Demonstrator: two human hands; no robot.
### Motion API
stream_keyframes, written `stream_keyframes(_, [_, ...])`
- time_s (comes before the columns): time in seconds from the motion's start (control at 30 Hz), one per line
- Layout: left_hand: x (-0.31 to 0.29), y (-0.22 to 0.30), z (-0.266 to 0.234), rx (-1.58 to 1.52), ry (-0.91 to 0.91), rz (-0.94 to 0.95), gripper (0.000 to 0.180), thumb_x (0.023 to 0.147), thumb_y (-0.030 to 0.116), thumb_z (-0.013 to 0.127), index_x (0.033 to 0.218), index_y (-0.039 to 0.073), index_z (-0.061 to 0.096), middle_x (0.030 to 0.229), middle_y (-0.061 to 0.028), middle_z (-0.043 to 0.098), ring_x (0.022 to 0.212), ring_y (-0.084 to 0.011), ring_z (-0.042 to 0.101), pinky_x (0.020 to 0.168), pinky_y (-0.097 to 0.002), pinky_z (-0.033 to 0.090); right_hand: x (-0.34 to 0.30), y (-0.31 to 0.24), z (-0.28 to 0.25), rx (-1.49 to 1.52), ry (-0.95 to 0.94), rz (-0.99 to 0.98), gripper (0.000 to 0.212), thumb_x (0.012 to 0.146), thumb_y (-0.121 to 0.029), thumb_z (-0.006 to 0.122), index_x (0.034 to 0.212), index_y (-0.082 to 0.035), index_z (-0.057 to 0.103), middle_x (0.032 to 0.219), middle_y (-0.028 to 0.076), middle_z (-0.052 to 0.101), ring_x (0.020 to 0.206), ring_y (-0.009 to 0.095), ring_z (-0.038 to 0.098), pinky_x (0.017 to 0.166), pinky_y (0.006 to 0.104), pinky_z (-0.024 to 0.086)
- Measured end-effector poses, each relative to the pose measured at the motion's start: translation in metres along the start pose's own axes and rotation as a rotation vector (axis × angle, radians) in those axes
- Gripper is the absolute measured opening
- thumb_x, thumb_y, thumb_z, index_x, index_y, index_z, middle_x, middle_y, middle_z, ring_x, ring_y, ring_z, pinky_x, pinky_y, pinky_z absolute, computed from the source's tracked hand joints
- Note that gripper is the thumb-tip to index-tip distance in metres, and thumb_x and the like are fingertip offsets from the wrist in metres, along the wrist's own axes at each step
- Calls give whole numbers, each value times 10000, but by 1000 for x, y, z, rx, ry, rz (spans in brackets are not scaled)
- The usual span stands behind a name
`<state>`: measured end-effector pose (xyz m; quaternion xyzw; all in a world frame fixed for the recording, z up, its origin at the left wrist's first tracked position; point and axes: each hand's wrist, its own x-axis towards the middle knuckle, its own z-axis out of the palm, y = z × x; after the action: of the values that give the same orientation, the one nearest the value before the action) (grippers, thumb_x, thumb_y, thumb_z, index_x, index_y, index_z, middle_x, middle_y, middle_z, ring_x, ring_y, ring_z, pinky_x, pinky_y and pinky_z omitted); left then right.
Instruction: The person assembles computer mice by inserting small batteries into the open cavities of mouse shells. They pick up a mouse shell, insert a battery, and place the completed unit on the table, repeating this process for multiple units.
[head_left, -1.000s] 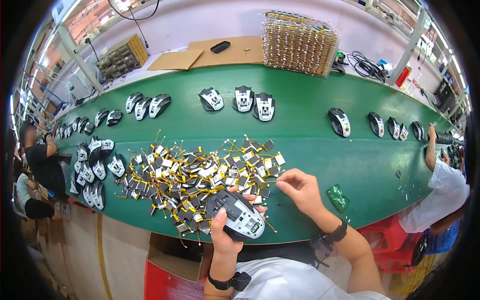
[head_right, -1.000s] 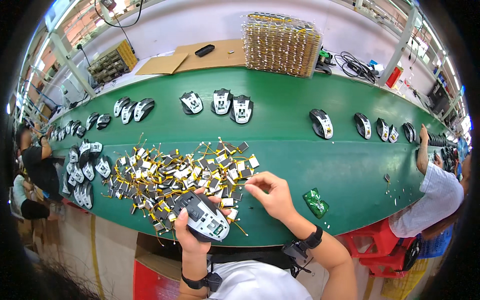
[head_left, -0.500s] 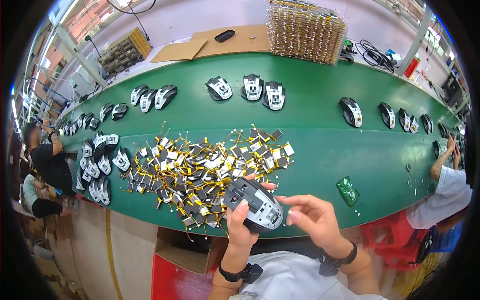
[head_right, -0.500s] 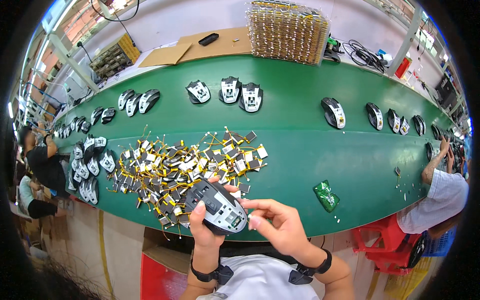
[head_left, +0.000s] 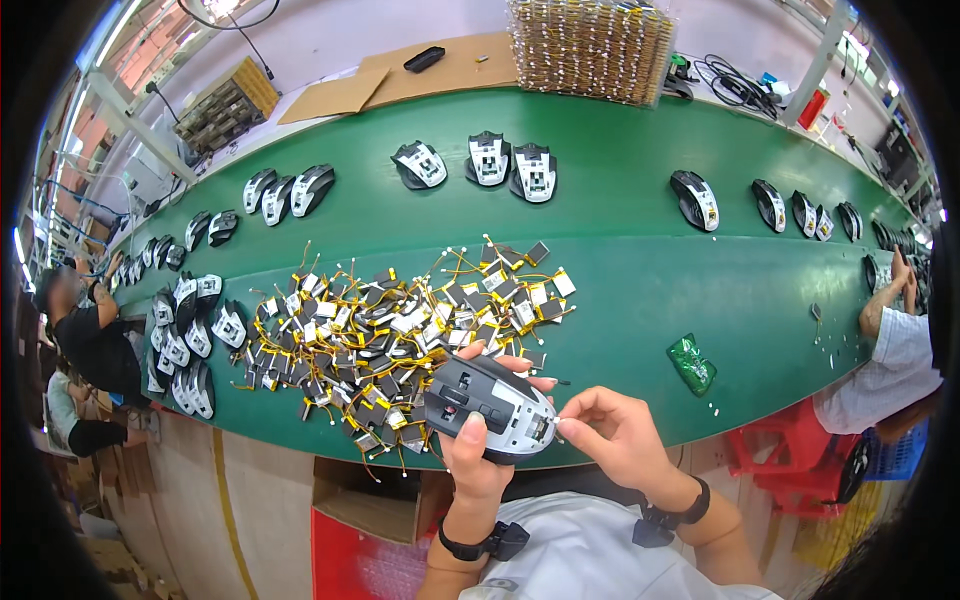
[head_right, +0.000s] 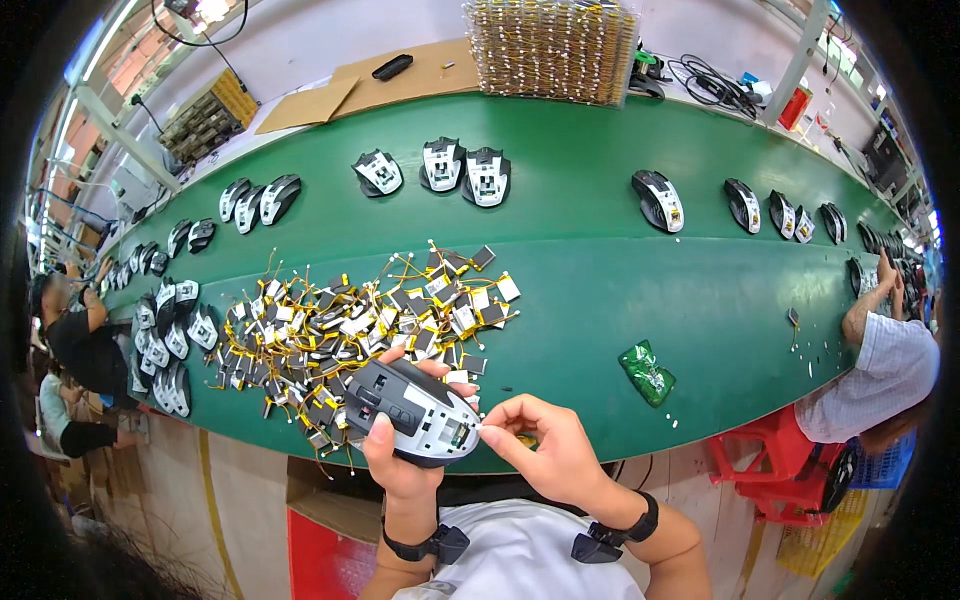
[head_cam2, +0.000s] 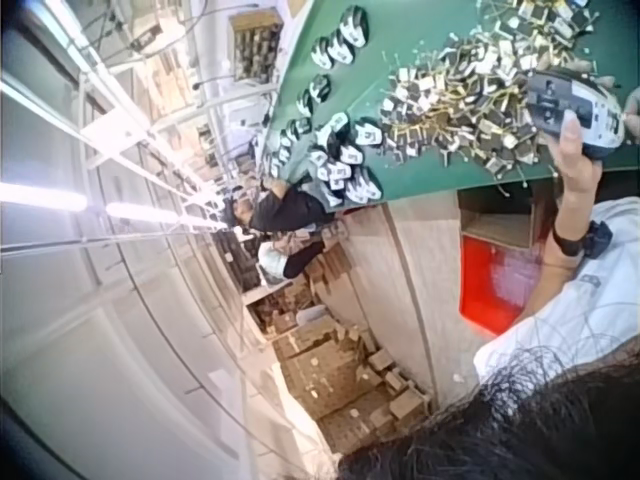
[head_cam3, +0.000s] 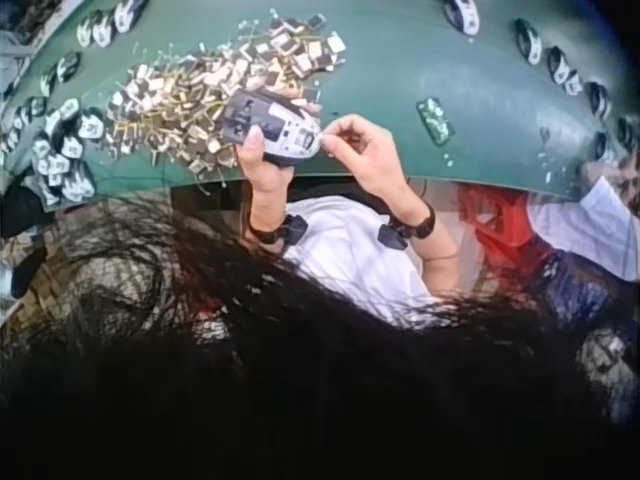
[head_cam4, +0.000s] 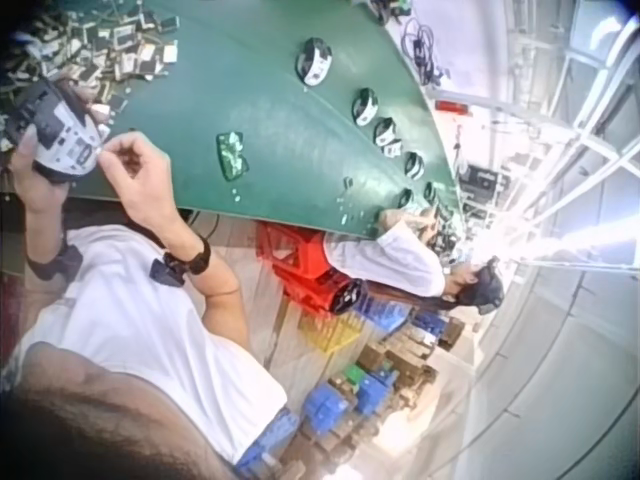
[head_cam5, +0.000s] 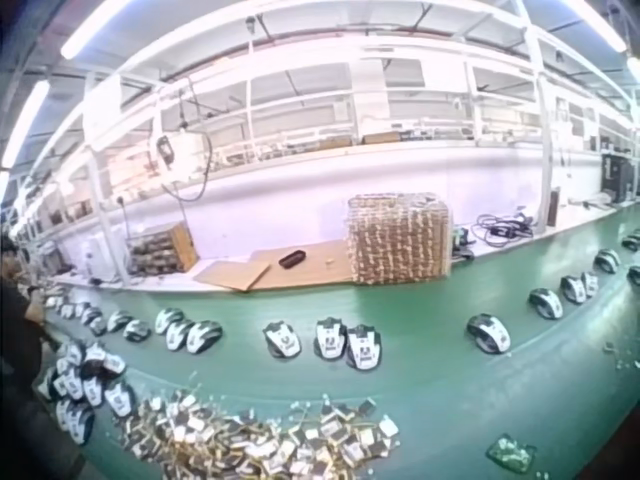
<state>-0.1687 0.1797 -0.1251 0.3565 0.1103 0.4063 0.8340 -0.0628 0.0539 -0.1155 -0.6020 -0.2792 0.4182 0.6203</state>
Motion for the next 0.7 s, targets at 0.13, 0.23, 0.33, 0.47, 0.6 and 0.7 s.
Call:
stream_keyframes(0.13, [-2, -3, 0, 38, 6, 30, 773, 831, 384, 610, 1416, -16, 302, 1166, -246, 570, 980, -373, 660, 799, -449, 583, 1, -6, -6, 110, -59, 125, 156, 922, -112, 667, 938, 39, 630, 885, 29, 650, 790, 65, 572, 708, 228, 477])
stream_keyframes(0.23, [0, 1, -2, 24, -9, -36, 751, 859, 413, 602, 1414, -2, 314, 1165, -240, 573, 983, -370, 659, 813, -451, 579, 2, -10, -12, -103, -31, -114, 124, 890, -82, 683, 931, 25, 638, 856, 37, 632, 770, 115, 596, 692, 254, 488])
stream_keyframes(0.33, [0, 0, -7, -55, -29, -225, 723, 906, 459, 560, 1436, 45, 298, 1167, -225, 576, 988, -367, 659, 839, -462, 568, 6, -34, -13, -690, -80, -602, 117, 814, -9, 695, 920, 6, 647, 858, 56, 611, 721, 171, 585, 658, 284, 483])
stream_keyframes(0.47, [1, -2, -5, -170, -84, -320, 649, 993, 512, 374, 1479, 105, 235, 1133, -203, 584, 953, -330, 657, 825, -443, 556, 11, -46, -20, -1066, -236, -1027, 220, 696, -58, 662, 908, 0, 643, 905, 68, 592, 689, 173, 533, 597, 308, 443])
stream_keyframes(0.6, [0, -6, -7, -164, -52, -334, 600, 1021, 484, 314, 1470, 89, 259, 1106, -202, 592, 928, -300, 657, 809, -418, 553, 13, -55, -21, -1127, -334, -1049, 246, 679, -95, 641, 898, 17, 632, 893, 63, 564, 722, 178, 521, 600, 301, 429])
stream_keyframes(0.7, [1, -10, -7, -195, -15, -359, 576, 1031, 474, 290, 1446, 74, 295, 1086, -203, 599, 918, -291, 658, 794, -407, 552, 13, -57, -19, -1195, -330, -1040, 238, 672, -94, 638, 882, 20, 623, 870, 58, 540, 719, 178, 503, 598, 296, 412])
